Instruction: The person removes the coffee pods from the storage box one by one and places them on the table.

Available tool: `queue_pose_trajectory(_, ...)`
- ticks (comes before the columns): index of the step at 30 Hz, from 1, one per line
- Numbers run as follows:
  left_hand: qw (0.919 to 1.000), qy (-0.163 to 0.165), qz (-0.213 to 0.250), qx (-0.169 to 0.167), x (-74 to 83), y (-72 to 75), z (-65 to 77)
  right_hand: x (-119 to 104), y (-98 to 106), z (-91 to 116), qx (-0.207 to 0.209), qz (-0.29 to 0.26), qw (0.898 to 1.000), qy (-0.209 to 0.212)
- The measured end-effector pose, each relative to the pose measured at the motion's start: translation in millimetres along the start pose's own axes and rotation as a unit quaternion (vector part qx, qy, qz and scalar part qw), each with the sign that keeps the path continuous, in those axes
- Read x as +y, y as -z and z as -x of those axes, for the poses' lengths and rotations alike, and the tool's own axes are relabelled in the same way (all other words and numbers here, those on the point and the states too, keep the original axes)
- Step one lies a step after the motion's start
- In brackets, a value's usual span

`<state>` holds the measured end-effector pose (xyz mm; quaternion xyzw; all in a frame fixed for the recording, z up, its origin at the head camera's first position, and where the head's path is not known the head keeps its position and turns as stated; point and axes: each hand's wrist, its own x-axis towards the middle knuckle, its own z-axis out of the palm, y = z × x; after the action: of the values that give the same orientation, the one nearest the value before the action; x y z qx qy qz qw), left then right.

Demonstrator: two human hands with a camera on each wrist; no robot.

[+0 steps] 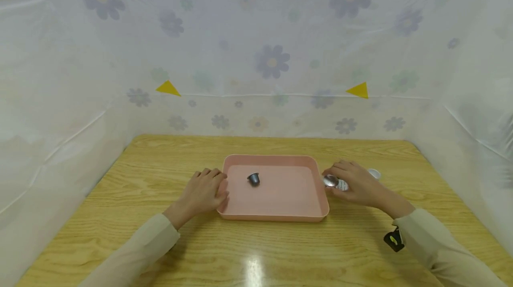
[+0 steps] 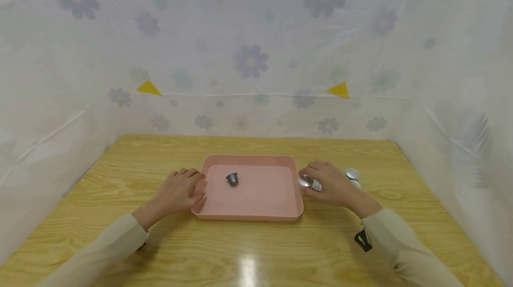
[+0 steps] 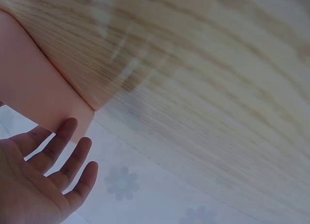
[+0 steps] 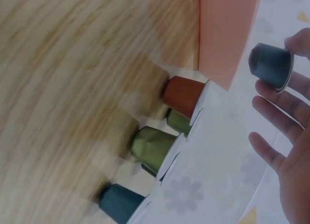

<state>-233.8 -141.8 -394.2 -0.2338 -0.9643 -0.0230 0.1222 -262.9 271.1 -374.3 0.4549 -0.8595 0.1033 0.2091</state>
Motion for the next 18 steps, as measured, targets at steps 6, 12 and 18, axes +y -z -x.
queue_pose_trajectory(6, 1.0, 0.0, 0.0, -0.003, -0.5, -0.1, 0.0, 0.3, 0.9, 10.8, 0.0, 0.006, 1.0, -0.011)
queue_pose_trajectory(12, 1.0, -0.002, 0.001, -0.002, -0.9, -0.5, -0.2, 1.2, 1.3, 19.7, -0.001, 0.007, 1.0, -0.018)
queue_pose_trajectory(18, 1.0, -0.002, -0.001, -0.002, -1.3, -1.6, -0.1, 1.4, 0.6, 26.4, -0.004, 0.009, 1.0, -0.025)
